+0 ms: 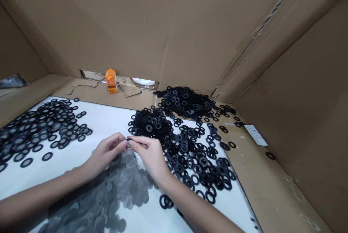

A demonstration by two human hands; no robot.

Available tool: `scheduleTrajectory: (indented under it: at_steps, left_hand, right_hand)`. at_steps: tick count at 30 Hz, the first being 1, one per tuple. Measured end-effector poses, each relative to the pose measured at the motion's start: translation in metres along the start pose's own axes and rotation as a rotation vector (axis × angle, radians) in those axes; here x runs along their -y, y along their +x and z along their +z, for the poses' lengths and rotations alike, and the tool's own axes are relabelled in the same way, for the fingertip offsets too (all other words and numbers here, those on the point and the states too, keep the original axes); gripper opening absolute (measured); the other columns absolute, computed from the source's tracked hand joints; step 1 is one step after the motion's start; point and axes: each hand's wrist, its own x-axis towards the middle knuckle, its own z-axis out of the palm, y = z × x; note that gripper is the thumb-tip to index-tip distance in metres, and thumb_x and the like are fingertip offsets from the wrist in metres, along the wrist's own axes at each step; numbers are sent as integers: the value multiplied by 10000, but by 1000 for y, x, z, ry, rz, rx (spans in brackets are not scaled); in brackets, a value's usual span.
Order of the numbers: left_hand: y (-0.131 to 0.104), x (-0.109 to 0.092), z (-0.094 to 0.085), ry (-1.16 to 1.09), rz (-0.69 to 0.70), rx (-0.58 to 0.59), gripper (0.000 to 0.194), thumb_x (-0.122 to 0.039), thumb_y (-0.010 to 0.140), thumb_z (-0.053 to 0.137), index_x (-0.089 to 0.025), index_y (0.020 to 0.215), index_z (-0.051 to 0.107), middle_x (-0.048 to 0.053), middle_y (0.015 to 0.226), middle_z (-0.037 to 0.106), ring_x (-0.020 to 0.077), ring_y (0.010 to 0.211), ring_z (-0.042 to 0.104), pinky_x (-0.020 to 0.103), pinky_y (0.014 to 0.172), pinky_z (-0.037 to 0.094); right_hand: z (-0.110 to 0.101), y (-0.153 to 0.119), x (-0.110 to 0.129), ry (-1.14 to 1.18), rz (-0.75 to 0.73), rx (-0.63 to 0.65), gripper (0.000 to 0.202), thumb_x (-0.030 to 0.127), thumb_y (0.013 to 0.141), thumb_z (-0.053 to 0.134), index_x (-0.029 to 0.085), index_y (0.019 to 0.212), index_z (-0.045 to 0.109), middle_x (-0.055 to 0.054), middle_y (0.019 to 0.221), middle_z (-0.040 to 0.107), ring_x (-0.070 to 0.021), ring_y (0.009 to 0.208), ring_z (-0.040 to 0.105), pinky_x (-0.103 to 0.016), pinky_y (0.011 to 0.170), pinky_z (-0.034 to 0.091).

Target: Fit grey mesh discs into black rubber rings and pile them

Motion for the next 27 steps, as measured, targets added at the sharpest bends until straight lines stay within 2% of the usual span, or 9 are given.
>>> scheduleTrajectory:
  at_steps: [3, 6, 13, 16, 19, 22, 27]
  left_hand:
    - [-2, 0, -2, 178, 82, 16, 309, -368, 938, 402, -164, 743, 529, 13, 748, 514, 152, 736, 488, 268, 677, 383]
    - [-3, 2, -4, 286, 171, 32, 277, -331, 942, 397, -171, 740, 498, 14, 740, 488, 160, 736, 473, 273, 673, 377]
    - [-3, -3, -9, 235, 202, 66, 315, -317, 961, 355, -174, 704, 469, 9, 721, 466, 156, 727, 467, 268, 673, 372]
    - [-2, -9, -18, 201, 210, 143, 333, -335, 961, 355, -173, 694, 469, 1, 714, 446, 150, 726, 459, 260, 673, 370]
    - [0, -12, -27, 183, 208, 278, 318, -343, 961, 362, -174, 754, 536, 0, 742, 461, 145, 745, 469, 252, 692, 376]
    - [1, -12, -30, 185, 189, 363, 343, -352, 966, 343, -176, 749, 543, -2, 741, 464, 141, 745, 475, 249, 703, 381]
    - [0, -6, -25, 249, 171, 282, 372, -349, 968, 317, -173, 683, 477, -5, 706, 472, 142, 722, 471, 253, 672, 364]
  right_hand:
    - [2, 1, -2, -26, -27, -38, 246, 335, 651, 776, 170, 833, 750, -50, 836, 733, -196, 796, 666, -353, 812, 523]
    - [4, 3, -4, -36, -33, -10, 230, 340, 669, 762, 150, 792, 719, -31, 749, 708, -172, 696, 660, -324, 737, 532]
    - [5, 2, -3, -138, -94, 59, 208, 351, 756, 696, 148, 760, 648, -8, 696, 666, -142, 681, 635, -259, 678, 493]
    - [1, 3, 2, -179, -87, 158, 213, 365, 777, 676, 160, 800, 621, -5, 734, 660, -144, 708, 641, -260, 688, 483]
    - [-4, 5, 10, -277, -14, 278, 244, 354, 725, 730, 165, 810, 602, 0, 722, 651, -153, 686, 648, -249, 637, 467]
    - [-4, 8, 13, -318, 37, 323, 269, 363, 686, 760, 160, 759, 601, 0, 693, 642, -152, 661, 642, -241, 608, 455]
    - [5, 6, 7, -132, 26, 322, 315, 462, 725, 701, 155, 743, 631, -5, 686, 641, -143, 656, 623, -276, 682, 488]
